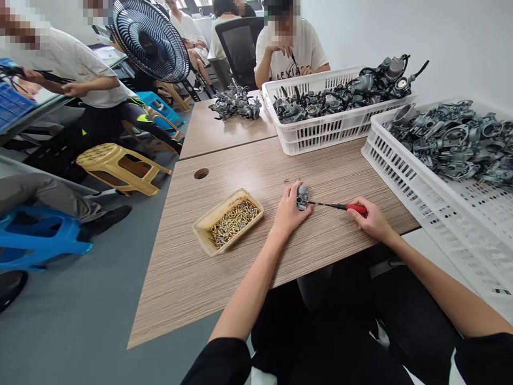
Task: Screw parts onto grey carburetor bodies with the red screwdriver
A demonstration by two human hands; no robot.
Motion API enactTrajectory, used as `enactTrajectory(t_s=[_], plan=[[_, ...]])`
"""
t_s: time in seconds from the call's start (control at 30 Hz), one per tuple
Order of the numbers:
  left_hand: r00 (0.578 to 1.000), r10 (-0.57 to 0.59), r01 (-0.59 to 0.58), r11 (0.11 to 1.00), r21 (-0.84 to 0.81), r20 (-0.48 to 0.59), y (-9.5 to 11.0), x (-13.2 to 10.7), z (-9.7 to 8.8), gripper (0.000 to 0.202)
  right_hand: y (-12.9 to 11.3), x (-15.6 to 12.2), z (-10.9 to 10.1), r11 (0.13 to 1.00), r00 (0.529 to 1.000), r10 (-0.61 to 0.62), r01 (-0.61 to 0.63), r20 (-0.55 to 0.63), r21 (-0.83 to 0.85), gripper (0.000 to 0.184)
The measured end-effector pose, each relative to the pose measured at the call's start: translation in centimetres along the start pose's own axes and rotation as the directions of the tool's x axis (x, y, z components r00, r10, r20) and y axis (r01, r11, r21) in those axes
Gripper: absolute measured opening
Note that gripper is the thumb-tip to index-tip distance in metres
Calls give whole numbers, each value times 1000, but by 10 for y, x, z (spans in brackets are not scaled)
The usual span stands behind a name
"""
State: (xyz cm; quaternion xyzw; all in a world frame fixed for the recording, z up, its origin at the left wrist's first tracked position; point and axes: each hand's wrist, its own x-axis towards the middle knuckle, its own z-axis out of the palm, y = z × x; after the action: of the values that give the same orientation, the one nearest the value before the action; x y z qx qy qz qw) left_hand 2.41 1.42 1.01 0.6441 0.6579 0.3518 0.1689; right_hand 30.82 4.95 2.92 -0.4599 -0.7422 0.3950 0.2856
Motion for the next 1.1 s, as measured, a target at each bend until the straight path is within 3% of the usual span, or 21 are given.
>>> enactTrajectory(t_s=[1.1], plan=[[1000, 7, -8, 1000, 11, 4, 0, 0, 0, 77, 2, 0, 0, 1000, 1000, 23, -23, -3, 10, 39]])
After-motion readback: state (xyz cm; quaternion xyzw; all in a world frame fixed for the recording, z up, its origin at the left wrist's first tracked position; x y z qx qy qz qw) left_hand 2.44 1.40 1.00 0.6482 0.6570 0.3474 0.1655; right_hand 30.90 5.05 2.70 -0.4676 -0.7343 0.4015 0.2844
